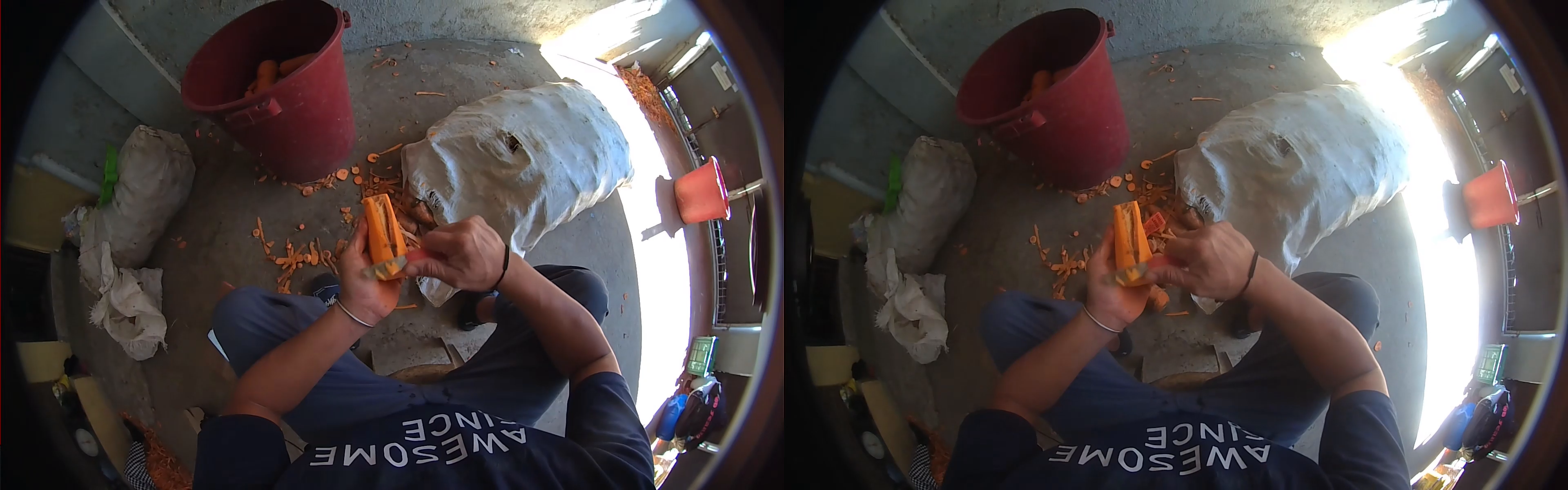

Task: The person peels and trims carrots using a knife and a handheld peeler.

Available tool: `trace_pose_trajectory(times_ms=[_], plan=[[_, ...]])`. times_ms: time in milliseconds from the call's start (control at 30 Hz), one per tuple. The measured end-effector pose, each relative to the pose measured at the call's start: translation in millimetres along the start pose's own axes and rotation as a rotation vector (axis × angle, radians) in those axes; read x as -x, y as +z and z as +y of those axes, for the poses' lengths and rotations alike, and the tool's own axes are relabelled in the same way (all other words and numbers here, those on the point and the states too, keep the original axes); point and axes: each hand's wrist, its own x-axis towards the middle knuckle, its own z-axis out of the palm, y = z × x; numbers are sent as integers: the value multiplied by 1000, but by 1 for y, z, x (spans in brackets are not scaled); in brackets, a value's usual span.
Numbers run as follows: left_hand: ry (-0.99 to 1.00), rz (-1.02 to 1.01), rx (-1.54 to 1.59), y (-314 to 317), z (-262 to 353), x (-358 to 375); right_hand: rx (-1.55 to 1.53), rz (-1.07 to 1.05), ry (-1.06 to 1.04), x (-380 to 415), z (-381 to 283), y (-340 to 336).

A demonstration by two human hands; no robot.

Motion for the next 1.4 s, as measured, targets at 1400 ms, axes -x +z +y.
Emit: trace_pose_trajectory(times_ms=[1400], plan=[[-5, 133, -100, 28, 19, 18, -1, -132, 56, -13, -4, 2]])
